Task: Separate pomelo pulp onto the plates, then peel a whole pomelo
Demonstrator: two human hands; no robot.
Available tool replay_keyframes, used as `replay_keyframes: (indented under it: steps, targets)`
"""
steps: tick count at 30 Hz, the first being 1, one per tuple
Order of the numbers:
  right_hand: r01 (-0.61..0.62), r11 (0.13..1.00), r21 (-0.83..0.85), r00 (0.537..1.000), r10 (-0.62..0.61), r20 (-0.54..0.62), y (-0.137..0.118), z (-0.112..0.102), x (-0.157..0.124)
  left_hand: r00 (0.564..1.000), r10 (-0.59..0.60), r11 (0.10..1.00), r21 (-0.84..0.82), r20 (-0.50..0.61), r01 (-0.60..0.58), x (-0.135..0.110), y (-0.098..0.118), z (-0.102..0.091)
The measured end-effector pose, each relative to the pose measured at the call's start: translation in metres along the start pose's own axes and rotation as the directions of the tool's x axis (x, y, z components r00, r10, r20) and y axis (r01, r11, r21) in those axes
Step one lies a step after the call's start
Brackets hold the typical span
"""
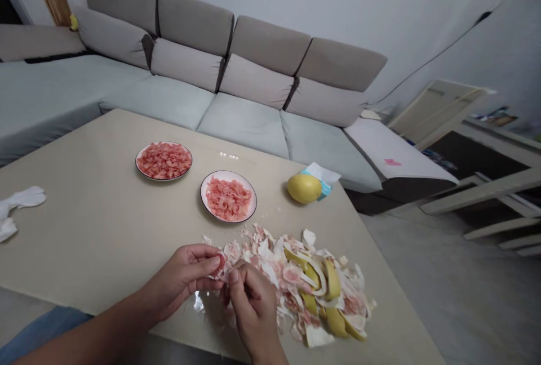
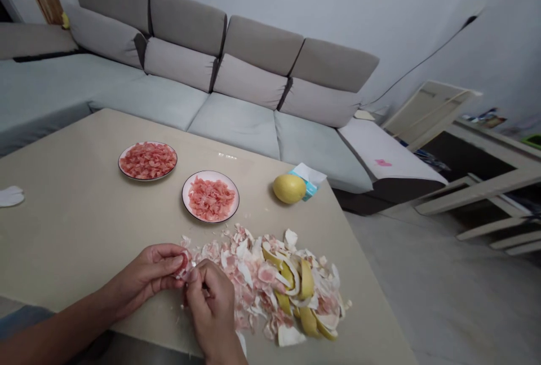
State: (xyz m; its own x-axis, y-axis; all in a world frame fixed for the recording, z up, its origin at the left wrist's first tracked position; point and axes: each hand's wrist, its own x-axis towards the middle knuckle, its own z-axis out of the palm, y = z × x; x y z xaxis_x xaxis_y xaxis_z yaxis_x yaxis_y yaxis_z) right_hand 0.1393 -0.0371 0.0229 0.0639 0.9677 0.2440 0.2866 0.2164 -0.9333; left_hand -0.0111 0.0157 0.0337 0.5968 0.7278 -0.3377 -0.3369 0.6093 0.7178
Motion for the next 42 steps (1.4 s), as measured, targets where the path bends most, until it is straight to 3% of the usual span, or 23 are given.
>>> replay_keyframes:
  steps: [5,13,15,17,19,21,23,26,30,32,35,39,42]
  targets:
    - [-0.134,0.954,0.268,0.990,0.117,0.081,-0.001,-0.002,0.000,0.999,-0.007,0.999,-0.032,0.045,0.009,0.001,0.000,-0.002]
    - [-0.268,0.834,0.483,0.962,0.207,0.178,-0.004,0.000,0.000,0.995,-0.057,0.998,0.045,0.087,0.054,-0.003,0.008,-0.002]
    - [-0.239,0.814,0.529,0.971,0.207,0.120,-0.004,-0.008,0.000,0.997,-0.053,0.995,0.086,0.063,0.048,-0.004,0.015,-0.007]
    - [-0.159,0.828,0.537,0.981,0.195,-0.011,-0.005,-0.026,0.001,0.999,-0.043,0.993,0.109,0.020,0.040,-0.005,0.023,-0.013]
    - [-0.091,0.896,0.434,0.983,0.150,-0.105,-0.008,-0.048,0.003,0.999,-0.048,0.992,0.115,0.012,0.046,-0.007,0.029,-0.017]
    - [-0.118,0.976,0.184,0.992,0.123,-0.016,-0.011,-0.068,0.006,0.997,-0.060,0.991,0.118,0.040,0.055,-0.008,0.032,-0.018]
    - [-0.152,0.985,-0.081,0.983,0.159,0.095,-0.011,-0.079,0.008,0.997,-0.049,0.989,0.140,0.055,0.041,-0.008,0.031,-0.015]
    - [-0.164,0.913,-0.373,0.963,0.230,0.139,-0.005,-0.081,0.010,0.999,0.016,0.968,0.251,0.033,-0.024,-0.005,0.026,-0.011]
    - [-0.157,0.757,-0.634,0.938,0.316,0.144,0.007,-0.069,0.009,0.996,0.086,0.915,0.396,0.000,-0.079,-0.003,0.020,-0.011]
    - [-0.145,0.716,-0.683,0.963,0.259,0.068,0.012,-0.061,0.008,0.993,0.121,0.899,0.424,0.004,-0.112,-0.003,0.018,-0.011]
    - [-0.119,0.728,-0.675,0.990,0.141,-0.022,0.017,-0.050,0.010,0.979,0.202,0.866,0.461,0.032,-0.194,-0.003,0.015,-0.009]
    - [-0.035,0.817,-0.575,0.996,0.076,0.048,0.019,-0.049,0.017,0.948,0.311,0.785,0.544,0.066,-0.295,-0.002,0.014,-0.009]
    - [-0.045,0.876,-0.480,0.990,0.103,0.094,0.018,-0.060,0.021,0.947,0.320,0.764,0.581,0.038,-0.282,0.001,0.014,-0.013]
